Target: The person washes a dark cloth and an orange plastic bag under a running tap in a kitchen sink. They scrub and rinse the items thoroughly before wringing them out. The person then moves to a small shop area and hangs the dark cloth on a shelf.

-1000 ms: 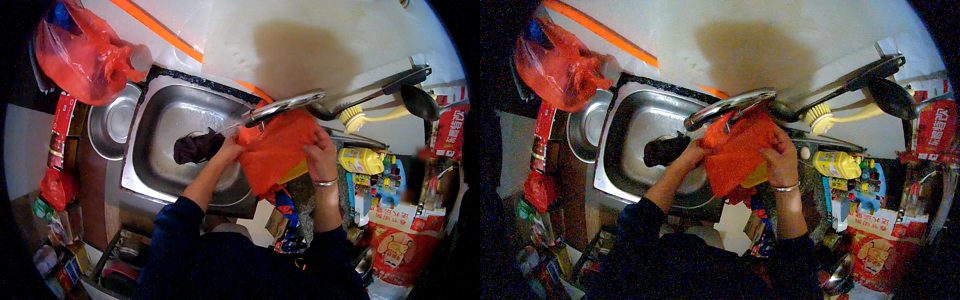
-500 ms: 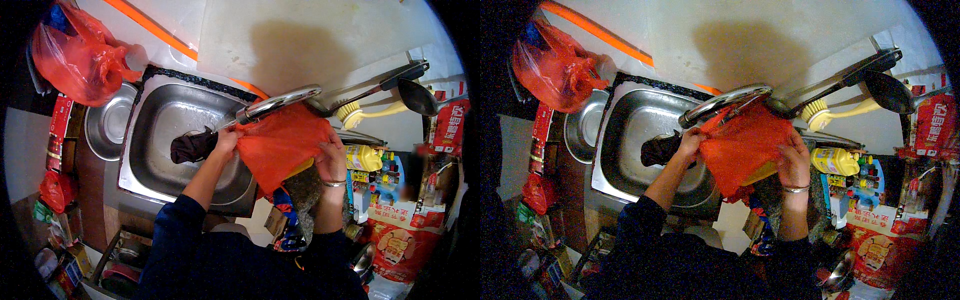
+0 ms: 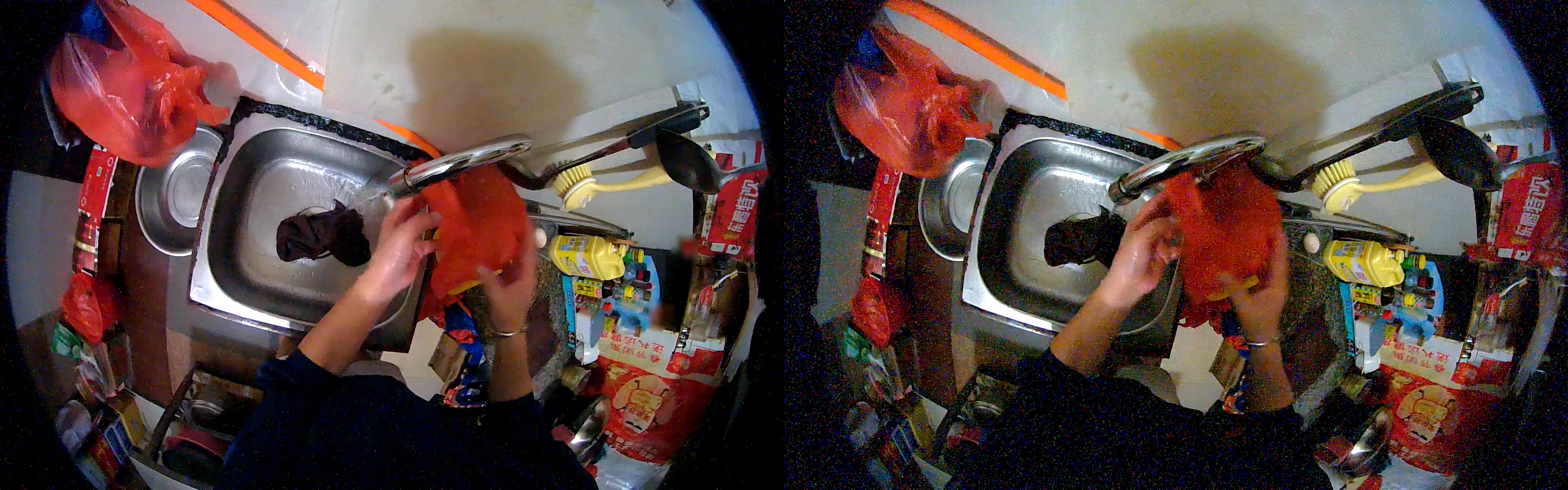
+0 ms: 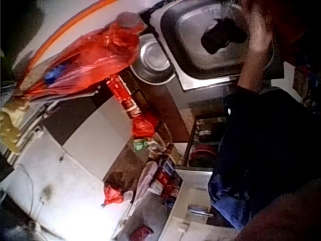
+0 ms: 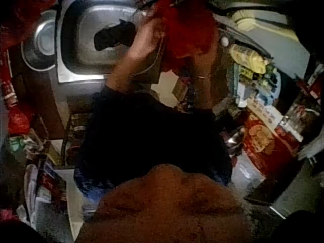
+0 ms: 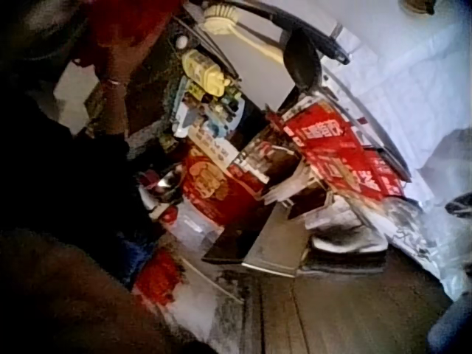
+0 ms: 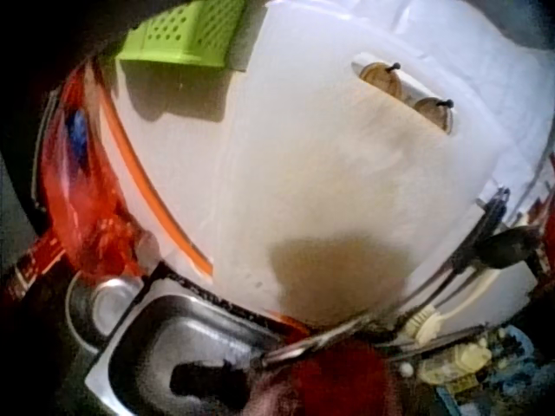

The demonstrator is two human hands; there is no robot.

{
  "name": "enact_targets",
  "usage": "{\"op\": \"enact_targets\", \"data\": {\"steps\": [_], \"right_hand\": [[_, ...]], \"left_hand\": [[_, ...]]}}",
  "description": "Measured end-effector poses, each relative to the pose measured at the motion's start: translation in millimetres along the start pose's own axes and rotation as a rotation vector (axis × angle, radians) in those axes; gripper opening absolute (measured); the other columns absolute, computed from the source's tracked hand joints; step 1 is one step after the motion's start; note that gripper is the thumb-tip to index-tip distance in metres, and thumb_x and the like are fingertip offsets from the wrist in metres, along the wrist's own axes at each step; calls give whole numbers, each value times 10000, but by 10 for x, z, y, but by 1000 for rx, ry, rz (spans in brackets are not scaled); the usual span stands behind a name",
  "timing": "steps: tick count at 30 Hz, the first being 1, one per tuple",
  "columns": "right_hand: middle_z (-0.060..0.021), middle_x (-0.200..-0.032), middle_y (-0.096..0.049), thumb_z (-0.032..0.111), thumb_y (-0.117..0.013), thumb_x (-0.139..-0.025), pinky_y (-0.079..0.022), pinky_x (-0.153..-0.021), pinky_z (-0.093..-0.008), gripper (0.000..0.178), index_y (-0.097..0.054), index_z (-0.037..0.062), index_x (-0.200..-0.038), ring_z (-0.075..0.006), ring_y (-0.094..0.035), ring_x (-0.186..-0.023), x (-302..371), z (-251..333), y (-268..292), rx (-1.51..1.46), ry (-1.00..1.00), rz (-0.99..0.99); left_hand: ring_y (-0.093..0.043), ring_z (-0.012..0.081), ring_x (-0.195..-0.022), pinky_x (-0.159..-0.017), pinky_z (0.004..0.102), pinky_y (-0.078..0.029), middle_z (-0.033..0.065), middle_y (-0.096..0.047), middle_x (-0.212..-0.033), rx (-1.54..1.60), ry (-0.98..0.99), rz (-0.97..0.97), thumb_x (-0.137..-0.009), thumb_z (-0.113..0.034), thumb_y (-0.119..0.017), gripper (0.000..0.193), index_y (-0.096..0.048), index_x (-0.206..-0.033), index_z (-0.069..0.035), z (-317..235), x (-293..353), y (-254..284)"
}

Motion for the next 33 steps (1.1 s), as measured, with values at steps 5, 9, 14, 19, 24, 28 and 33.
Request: {"op": "enact_targets", "data": {"steps": [5,9,14,19,24,28,33], "right_hand": [[-168,-1308,-410,183,-605,-802,-343,-983,-403,578,-367,-7,-1294,-330,-418,-1180,-159,-1,-467,428,203,32],[-154,-1152,-544,181,-553,-831,-408,-918,-382,390,-495,-20,-1161,-299,-524,-1042,-349,-247,-163,304,222,-113],[-157,-1138,-558,89,-542,-830,-430,-909,-335,332,-502,-46,-1131,-216,-546,-1030,-540,-388,152,-242,10,-199],[-104,-1064,-589,78,-532,-825,-448,-858,-313,262,-549,-21,-1066,-201,-564,-959,-622,-375,196,-312,1,-203],[-90,-991,-619,14,-507,-782,-452,-844,-298,251,-583,-10,-1020,-179,-581,-915,-685,-440,223,-275,-25,-224],[-91,-974,-625,-31,-477,-753,-451,-839,-289,257,-608,-12,-973,-173,-586,-908,-708,-433,202,-436,-68,-239],[-85,-958,-633,-33,-494,-746,-462,-821,-296,254,-612,-16,-970,-175,-595,-889,-710,-491,254,-466,-65,-221]], "left_hand": [[-439,238,-1168,-987,350,-358,114,-451,-1274,-319,-232,229,-794,-41,-548,552,-367,-1316,-43,92,95,-431],[-425,329,-1169,-1001,393,-327,204,-466,-1231,-971,-678,241,-721,-97,-598,527,-453,-1221,-15,-48,392,-631],[-399,372,-1173,-998,457,-305,179,-479,-1204,-1372,-825,-26,-622,-42,-614,528,-508,-1139,-29,258,310,155],[-131,380,-1328,-962,649,-189,158,-251,-1402,-2180,-402,-266,-645,-184,-674,625,-481,-1238,-145,286,-67,1170],[-219,352,-1299,-954,647,-198,133,-308,-1370,-2555,-480,-136,-697,-167,-622,450,-538,-1138,-157,381,-264,1692],[-367,322,-1179,-895,567,-291,137,-437,-1238,-2470,-258,-59,-665,-115,-618,356,-564,-1016,-91,209,-379,1470],[-415,352,-1142,-958,488,-305,184,-489,-1164,-1971,-935,228,-611,-50,-619,448,-543,-1050,0,424,-203,367]]}}
Point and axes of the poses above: each hand's wrist, its own x-axis away from the middle knuckle, its own y-axis out of the back of the hand, z = x × y, the point moved 8 cm from there along -x, towards the middle knuckle
